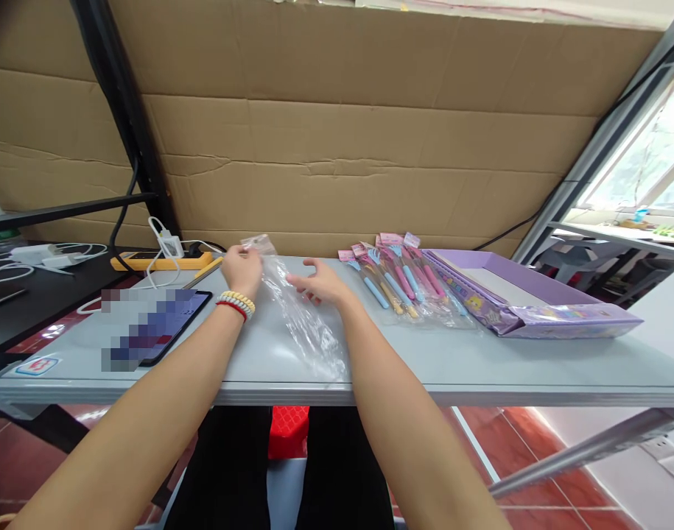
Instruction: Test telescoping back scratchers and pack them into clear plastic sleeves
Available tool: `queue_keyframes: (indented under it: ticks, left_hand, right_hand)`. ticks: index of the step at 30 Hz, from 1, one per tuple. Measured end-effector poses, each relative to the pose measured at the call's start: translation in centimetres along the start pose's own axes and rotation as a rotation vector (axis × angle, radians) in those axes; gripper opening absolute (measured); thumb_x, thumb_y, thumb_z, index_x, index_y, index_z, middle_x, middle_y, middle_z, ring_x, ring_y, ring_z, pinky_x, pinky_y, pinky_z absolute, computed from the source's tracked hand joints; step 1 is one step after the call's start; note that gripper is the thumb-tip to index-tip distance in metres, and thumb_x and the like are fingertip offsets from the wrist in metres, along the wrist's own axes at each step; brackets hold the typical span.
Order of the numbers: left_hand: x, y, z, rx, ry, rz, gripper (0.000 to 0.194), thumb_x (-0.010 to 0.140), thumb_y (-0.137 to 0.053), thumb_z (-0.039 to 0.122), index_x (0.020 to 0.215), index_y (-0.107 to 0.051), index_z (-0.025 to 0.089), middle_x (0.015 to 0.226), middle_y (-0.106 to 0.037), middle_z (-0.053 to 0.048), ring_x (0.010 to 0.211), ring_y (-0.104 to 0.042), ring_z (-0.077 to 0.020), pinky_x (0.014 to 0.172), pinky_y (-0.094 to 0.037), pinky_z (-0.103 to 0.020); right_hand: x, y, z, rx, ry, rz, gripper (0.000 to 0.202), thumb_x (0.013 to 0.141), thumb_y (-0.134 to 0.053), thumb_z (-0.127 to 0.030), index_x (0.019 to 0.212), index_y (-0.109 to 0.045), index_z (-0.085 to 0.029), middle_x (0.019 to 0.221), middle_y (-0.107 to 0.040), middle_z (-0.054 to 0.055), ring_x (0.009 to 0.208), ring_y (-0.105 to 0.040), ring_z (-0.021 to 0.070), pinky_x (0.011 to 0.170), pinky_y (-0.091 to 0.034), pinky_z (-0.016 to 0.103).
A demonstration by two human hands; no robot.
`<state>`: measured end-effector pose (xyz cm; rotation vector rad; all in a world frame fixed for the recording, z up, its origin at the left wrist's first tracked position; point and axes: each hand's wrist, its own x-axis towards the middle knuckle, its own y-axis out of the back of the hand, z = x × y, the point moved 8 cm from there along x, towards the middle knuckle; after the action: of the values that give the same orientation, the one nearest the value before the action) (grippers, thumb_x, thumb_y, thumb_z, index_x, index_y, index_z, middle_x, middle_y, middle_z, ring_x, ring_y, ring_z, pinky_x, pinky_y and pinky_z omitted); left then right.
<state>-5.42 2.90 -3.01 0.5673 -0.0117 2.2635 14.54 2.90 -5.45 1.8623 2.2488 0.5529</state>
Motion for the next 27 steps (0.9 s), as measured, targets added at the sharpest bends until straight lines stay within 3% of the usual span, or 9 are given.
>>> queue_keyframes:
  ticks: [2,5,9,12,14,17,20,23,27]
  left_hand:
    - [0.6,2.0,-0.4,0.021,0.031,0.188,0.004,0.079,-0.052,0.019,0.075,-0.052,0.020,0.077,-0.064,-0.008,0.083,-0.061,-0.0236,0.082,-0.044,-0.037]
    - [1.0,3.2,-0.8,-0.008,0.062,0.300,0.007,0.078,-0.050,0.016,0.074,-0.048,0.020,0.077,-0.062,-0.008,0.083,-0.061,-0.0234,0.081,-0.044,-0.036]
    - [0.7,1.6,-0.5,-0.213,0.089,0.167,0.009,0.083,-0.049,0.022,0.091,-0.049,0.018,0.068,-0.060,-0.002,0.060,-0.059,-0.0169,0.063,-0.046,-0.030]
    - [-0.2,-0.1,0.8,-0.389,0.039,-0.004,0.033,0.085,-0.049,0.034,0.112,-0.041,0.018,0.064,-0.058,0.004,0.043,-0.050,-0.0116,0.051,-0.042,-0.025]
    - [-0.9,-0.3,1.9,-0.407,-0.052,-0.046,0.041,0.085,-0.051,0.038,0.118,-0.038,0.017,0.065,-0.058,0.004,0.045,-0.051,-0.0104,0.052,-0.042,-0.023]
    - [-1.9,-0.6,2.9,-0.354,-0.171,-0.097,0.041,0.084,-0.052,0.037,0.117,-0.040,0.016,0.068,-0.059,0.003,0.056,-0.056,-0.0115,0.059,-0.043,-0.023]
    - [-2.6,-1.5,3.4,-0.252,-0.254,-0.189,0.038,0.083,-0.053,0.035,0.115,-0.044,0.017,0.069,-0.059,0.002,0.061,-0.057,-0.0131,0.064,-0.043,-0.025]
    - [-3.3,-2.5,3.9,-0.124,-0.342,-0.283,0.030,0.081,-0.054,0.029,0.109,-0.050,0.019,0.068,-0.060,0.002,0.063,-0.057,-0.0145,0.067,-0.041,-0.026]
    - [-4.1,-3.2,4.3,-0.048,-0.416,-0.361,0.024,0.080,-0.052,0.022,0.103,-0.054,0.018,0.067,-0.060,0.002,0.064,-0.057,-0.0155,0.067,-0.040,-0.027]
  right_hand:
    - [-1.3,-0.2,-1.7,-0.220,0.080,0.034,0.092,0.059,-0.075,-0.054,0.135,-0.039,-0.019,0.082,-0.068,0.007,0.064,-0.062,0.0187,0.051,-0.042,0.026]
    - [-3.8,-1.1,-4.0,-0.554,0.195,0.152,0.099,0.052,-0.079,-0.048,0.138,-0.038,-0.021,0.095,-0.066,0.010,0.085,-0.063,0.0266,0.063,-0.043,0.030]
    - [-6.9,-1.7,-4.5,-0.796,0.236,0.275,0.064,0.067,-0.063,-0.025,0.130,-0.047,-0.023,0.104,-0.061,0.011,0.086,-0.060,0.0257,0.067,-0.042,0.032]
    - [-8.6,0.9,-4.2,-0.729,0.330,0.348,0.045,0.071,-0.056,-0.021,0.116,-0.053,-0.022,0.104,-0.061,0.009,0.084,-0.059,0.0219,0.068,-0.042,0.031]
    - [-9.2,4.6,-3.6,-0.676,0.335,0.399,0.038,0.069,-0.060,-0.028,0.106,-0.055,-0.021,0.101,-0.062,0.007,0.081,-0.058,0.0206,0.068,-0.042,0.030]
    - [-9.9,12.4,-2.6,-0.731,0.241,0.576,0.033,0.068,-0.063,-0.033,0.098,-0.056,-0.021,0.096,-0.063,0.008,0.077,-0.057,0.0202,0.068,-0.041,0.031]
    - [-11.3,21.3,-1.0,-0.917,-0.040,0.791,0.037,0.066,-0.065,-0.038,0.097,-0.058,-0.019,0.091,-0.063,0.013,0.082,-0.058,0.0251,0.067,-0.038,0.035]
    - [-13.0,28.9,1.6,-1.040,-0.381,0.854,0.033,0.068,-0.065,-0.041,0.092,-0.059,-0.018,0.096,-0.061,0.022,0.092,-0.059,0.0317,0.063,-0.036,0.039]
    - [-14.5,35.1,5.2,-1.051,-0.595,0.846,0.025,0.063,-0.073,-0.034,0.067,-0.052,-0.021,0.088,-0.061,0.023,0.094,-0.060,0.0363,0.064,-0.036,0.043]
